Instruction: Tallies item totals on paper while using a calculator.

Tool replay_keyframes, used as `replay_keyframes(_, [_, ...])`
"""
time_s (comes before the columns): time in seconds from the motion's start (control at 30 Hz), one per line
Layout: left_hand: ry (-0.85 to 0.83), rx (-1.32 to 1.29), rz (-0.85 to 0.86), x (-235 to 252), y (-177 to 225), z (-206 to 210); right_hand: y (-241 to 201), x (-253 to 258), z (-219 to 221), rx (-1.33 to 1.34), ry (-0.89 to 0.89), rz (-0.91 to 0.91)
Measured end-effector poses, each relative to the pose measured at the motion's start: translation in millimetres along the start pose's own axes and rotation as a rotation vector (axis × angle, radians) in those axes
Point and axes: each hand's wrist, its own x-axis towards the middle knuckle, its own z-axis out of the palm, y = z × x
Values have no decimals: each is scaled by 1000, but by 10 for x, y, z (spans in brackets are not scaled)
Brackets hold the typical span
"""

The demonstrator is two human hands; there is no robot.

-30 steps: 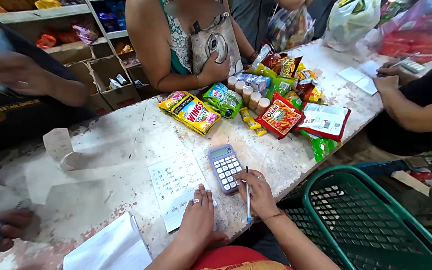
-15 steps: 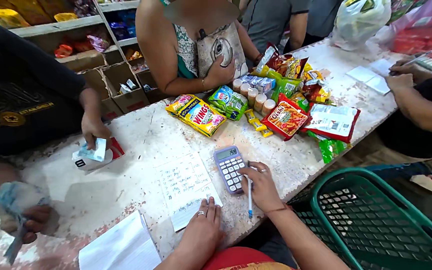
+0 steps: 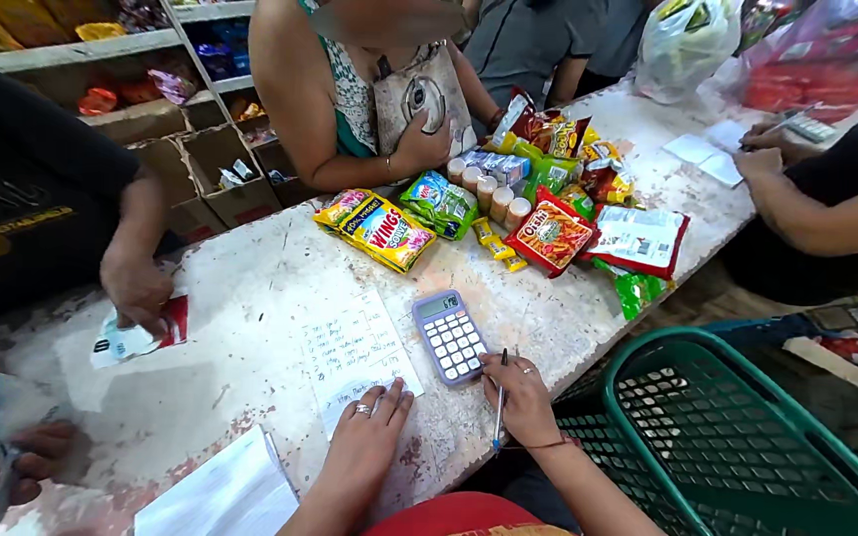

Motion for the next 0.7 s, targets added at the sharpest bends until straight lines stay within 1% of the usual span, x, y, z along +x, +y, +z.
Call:
replay_keyframes(0.1, [-98, -26, -50, -23, 135, -44, 4, -4, -3, 2, -7, 17])
replay_keyframes(0.17, [-251, -106, -104, -20, 231, -122, -2, -1, -16, 3, -18, 21])
replay_keyframes(0.23, [-368, -115, -130, 3, 273, -183, -24, 3, -27, -3, -23, 22])
replay_keyframes(0.3, [-410, -108, -130, 28, 280, -214, -51, 22, -51, -5, -34, 28])
replay_keyframes(0.4, [-420, -97, -132, 29, 289, -204, -72, 74, -109, 11, -86, 57])
replay_keyframes(0.47, [-413, -98, -137, 36, 293, -191, -94, 155, -187, 29, -152, 105])
replay_keyframes(0.5, [-383, -99, -135, 31, 290, -173, -120, 215, -235, 36, -188, 133])
replay_keyframes(0.57, [-255, -87, -106, -2, 277, -109, -213, 347, -309, 50, -242, 162])
replay_keyframes(0.6, [-192, -74, -86, -16, 267, -77, -264, 400, -312, 65, -245, 151])
replay_keyframes(0.63, [-165, -62, -72, -24, 260, -67, -309, 437, -287, 87, -235, 122])
replay_keyframes(0.7, [-161, -40, -60, -31, 253, -64, -386, 493, -183, 132, -226, 39])
